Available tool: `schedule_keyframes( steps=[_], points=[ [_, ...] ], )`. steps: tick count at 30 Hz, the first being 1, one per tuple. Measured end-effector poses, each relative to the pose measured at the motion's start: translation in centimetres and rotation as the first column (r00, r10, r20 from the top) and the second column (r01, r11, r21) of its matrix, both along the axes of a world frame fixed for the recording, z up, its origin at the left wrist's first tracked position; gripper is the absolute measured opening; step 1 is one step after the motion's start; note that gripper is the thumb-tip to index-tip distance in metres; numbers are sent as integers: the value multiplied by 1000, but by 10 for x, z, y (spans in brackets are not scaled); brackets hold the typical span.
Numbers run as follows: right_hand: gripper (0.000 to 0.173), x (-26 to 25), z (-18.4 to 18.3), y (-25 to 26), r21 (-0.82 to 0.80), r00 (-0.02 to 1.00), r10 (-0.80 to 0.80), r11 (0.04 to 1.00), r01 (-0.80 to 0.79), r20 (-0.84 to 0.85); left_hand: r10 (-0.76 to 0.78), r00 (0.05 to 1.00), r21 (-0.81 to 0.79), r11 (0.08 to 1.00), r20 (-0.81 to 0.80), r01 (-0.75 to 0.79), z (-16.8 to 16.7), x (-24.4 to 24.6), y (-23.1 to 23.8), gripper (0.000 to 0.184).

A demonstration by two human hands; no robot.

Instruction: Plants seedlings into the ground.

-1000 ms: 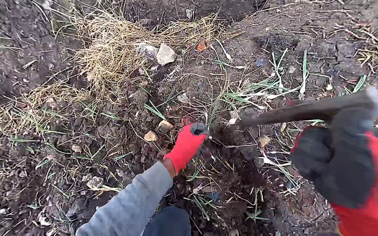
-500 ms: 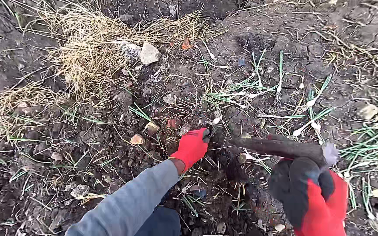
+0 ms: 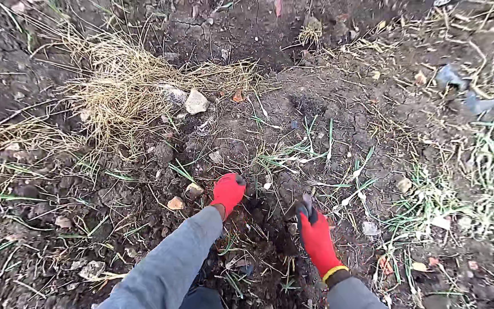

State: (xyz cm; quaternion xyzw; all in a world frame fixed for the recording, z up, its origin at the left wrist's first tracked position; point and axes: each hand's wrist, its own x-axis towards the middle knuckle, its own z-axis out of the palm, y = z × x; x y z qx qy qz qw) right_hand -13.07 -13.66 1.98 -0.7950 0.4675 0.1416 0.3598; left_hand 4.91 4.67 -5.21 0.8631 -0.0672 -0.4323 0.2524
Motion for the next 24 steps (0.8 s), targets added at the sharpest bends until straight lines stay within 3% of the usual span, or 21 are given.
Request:
schedule_keyframes(
  steps=[2, 4, 8, 12, 14, 16, 19, 21, 24],
  points=[
    [45, 4, -2, 4, 27, 997, 32, 999, -31, -63, 254, 963, -152, 952, -91, -265, 22, 5, 19, 27],
    [48, 15, -5, -2, 79, 988, 94, 993, -85, -121, 374, 921, -230, 892, -106, -389, 47, 21, 28, 28],
    [47, 16, -7, -28, 217, 967, 203, 962, -167, -155, 321, 935, -363, 862, -151, -355, 89, 25, 22, 31],
    [44, 17, -5, -50, 305, 966, 237, 932, -197, -100, 355, 877, -430, 770, -324, -471, 75, 9, -11, 28],
    [43, 14, -8, -54, 320, 969, 236, 926, -202, -74, 300, 924, -383, 845, -239, -374, 69, -6, -37, 29],
    [49, 12, -7, -51, 316, 970, 227, 930, -188, -91, 118, 991, -265, 955, -64, -131, 61, -15, -67, 31],
    [52, 9, -8, -44, 273, 968, 234, 941, -200, -96, -188, 981, 40, 982, 50, 186, 42, -26, -99, 38],
    [60, 5, -5, -38, 257, 970, 218, 949, -184, -109, -255, 967, 206, 947, 11, 247, 31, -33, -108, 42],
    [63, 8, -5, -35, 260, 968, 220, 948, -183, -121, -228, 974, 325, 920, -9, 219, 18, -34, -118, 39]
  ],
)
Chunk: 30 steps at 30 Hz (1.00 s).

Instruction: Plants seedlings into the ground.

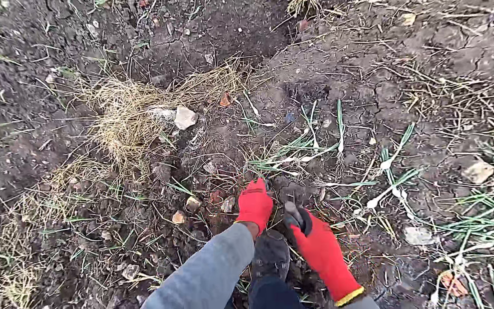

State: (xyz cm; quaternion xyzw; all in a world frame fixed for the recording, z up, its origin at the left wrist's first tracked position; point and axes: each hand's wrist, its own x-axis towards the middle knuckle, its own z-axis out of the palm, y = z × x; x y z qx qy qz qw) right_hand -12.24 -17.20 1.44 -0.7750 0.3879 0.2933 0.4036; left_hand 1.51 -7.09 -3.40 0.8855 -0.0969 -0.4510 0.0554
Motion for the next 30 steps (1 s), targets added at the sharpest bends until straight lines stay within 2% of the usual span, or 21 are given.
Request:
schedule_keyframes(
  steps=[4, 7, 10, 15, 18, 20, 22, 24, 25, 27, 29, 30],
  points=[
    [63, -1, 3, 0, 31, 1000, 7, 999, -7, -22, -99, 994, 41, 994, -47, 101, 11, 2, -10, 40],
    [65, -4, 2, 2, 15, 1000, -16, 1000, 16, 27, -219, 975, 33, 975, -38, 221, 9, 4, -5, 52],
    [65, -7, 3, 7, 14, 999, -17, 1000, 16, 51, -265, 964, 27, 964, -38, 266, 2, 1, 13, 58],
    [56, 0, 5, -6, 91, 998, -7, 996, 1, 68, -306, 940, -45, 952, -150, 302, 5, 14, 10, 64],
    [55, -7, 2, -8, 117, 993, -33, 993, 19, 114, -179, 981, -206, 965, -77, 160, 13, 16, 36, 56],
    [55, -6, 6, -13, 118, 985, -96, 990, 80, 143, 8, 1000, -322, 947, -26, -16, 23, 26, 62, 49],
    [49, -6, 32, -17, 140, 962, -211, 972, 188, 175, 223, 974, -349, 910, -39, -223, 35, 22, 111, 40],
    [34, 12, 73, -29, 285, 860, -377, 915, 287, 343, 372, 927, -355, 861, -49, -364, 37, 19, 159, 31],
    [32, 24, 96, -35, 406, 776, -457, 868, 284, 434, 429, 902, -356, 836, -51, -418, 36, 17, 181, 29],
    [35, 61, 130, -33, 567, 575, -552, 805, 178, 603, 532, 847, -377, 779, -24, -500, 32, 18, 214, 28],
    [37, 97, 129, -17, 545, 461, -528, 831, 109, 713, 630, 776, -403, 715, 18, -571, 34, 17, 233, 27],
    [36, 112, 114, -2, 457, 472, -450, 883, 108, 758, 680, 732, -419, 678, 43, -604, 37, 20, 237, 24]
  ],
)
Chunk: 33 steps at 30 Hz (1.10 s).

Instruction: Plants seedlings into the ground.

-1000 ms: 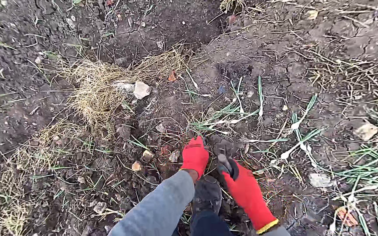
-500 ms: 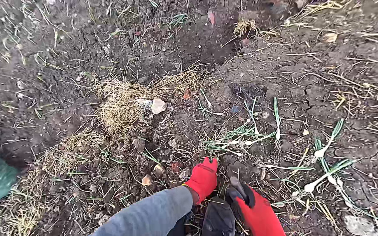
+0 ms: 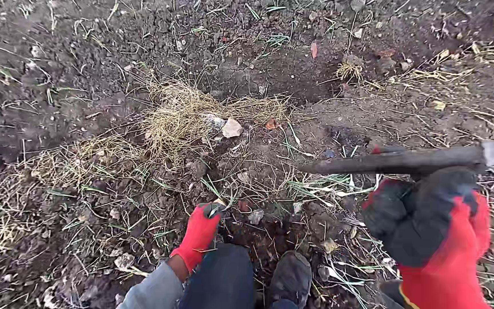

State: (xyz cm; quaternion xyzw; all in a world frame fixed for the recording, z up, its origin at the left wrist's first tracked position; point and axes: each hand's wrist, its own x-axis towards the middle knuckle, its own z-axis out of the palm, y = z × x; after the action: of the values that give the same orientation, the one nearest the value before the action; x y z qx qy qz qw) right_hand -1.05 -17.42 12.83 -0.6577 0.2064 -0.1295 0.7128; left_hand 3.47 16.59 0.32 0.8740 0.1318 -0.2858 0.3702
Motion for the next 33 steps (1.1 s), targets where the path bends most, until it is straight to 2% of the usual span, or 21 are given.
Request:
schedule_keyframes(
  steps=[2, 3, 4, 5, 6, 7, 9, 11, 12, 14, 15, 17, 18, 19, 21, 24, 25, 27, 30, 32, 33],
  points=[
    [38, 11, -63, 29, -285, 973, 101, 945, -159, -209, 126, 990, -49, 991, 64, -123, 7, 10, 0, 20],
    [41, 11, -101, 37, -310, 910, 165, 904, -293, -380, 170, 982, -93, 982, 81, -163, 8, 15, -4, 20],
    [42, 12, -131, 39, -243, 835, 204, 898, -368, -511, 205, 976, -150, 970, 74, -193, 8, 20, -10, 20],
    [41, 16, -142, 36, -178, 778, 224, 902, -393, -587, 210, 976, -200, 960, 56, -195, 6, 23, -18, 21],
    [39, 25, -136, 28, -130, 774, 231, 918, -374, -590, 193, 980, -231, 957, 50, -176, -1, 27, -28, 19],
    [39, 31, -108, 20, -71, 795, 253, 935, -347, -551, 146, 989, -241, 961, 35, -133, -9, 27, -39, 17],
    [37, 32, -27, 0, 8, 900, 296, 951, -310, -321, 22, 999, -231, 972, -49, -33, -28, 20, -58, 15],
    [23, 31, 26, -26, -108, 939, 340, 933, -343, -45, -77, 986, -217, 975, -146, 44, -40, 22, -69, 16],
    [19, 34, 39, -31, -221, 934, 358, 911, -348, 7, -97, 980, -210, 976, -174, 59, -40, 24, -71, 17],
    [19, 55, 20, -16, -273, 942, 333, 904, -330, -37, -78, 987, -166, 985, -143, 53, -30, 36, -69, 18],
    [17, 63, -13, 0, -328, 933, 327, 874, -359, -150, -49, 996, -146, 989, -78, 37, -21, 47, -68, 17],
    [32, 59, -96, 53, -446, 885, 221, 798, -405, -409, -17, 998, -92, 995, 68, 24, -10, 75, -75, 16],
    [40, 47, -136, 65, -431, 835, 212, 777, -459, -507, -40, 992, -64, 997, 121, 48, -10, 88, -85, 16],
    [43, 39, -157, 64, -356, 758, 238, 772, -527, -607, -100, 983, -32, 994, 152, 106, -15, 96, -98, 17],
    [42, 21, -147, 51, -197, 702, 257, 845, -497, -664, -333, 939, 21, 943, 83, 332, -43, 79, -125, 19],
    [40, 16, -106, 47, -196, 839, 196, 922, -334, -508, -582, 810, 16, 812, -72, 584, -82, 52, -143, 21],
    [42, 6, -101, 49, -233, 848, 194, 910, -343, -492, -588, 799, -33, 808, -124, 589, -75, 51, -138, 24],
    [49, -3, -116, 54, -273, 801, 216, 864, -423, -558, -508, 850, -109, 861, -143, 496, -45, 61, -113, 28],
    [39, 38, -126, 48, -111, 691, 267, 886, -451, -671, -291, 950, -83, 956, -111, 283, -31, 78, -63, 28],
    [34, 67, -83, 32, -31, 699, 289, 913, -407, -654, -246, 965, -20, 969, -94, 246, -32, 78, -39, 27],
    [30, 78, -53, 19, -71, 766, 278, 919, -388, -580, -269, 955, -3, 963, -122, 271, -33, 80, -32, 31]
  ],
)
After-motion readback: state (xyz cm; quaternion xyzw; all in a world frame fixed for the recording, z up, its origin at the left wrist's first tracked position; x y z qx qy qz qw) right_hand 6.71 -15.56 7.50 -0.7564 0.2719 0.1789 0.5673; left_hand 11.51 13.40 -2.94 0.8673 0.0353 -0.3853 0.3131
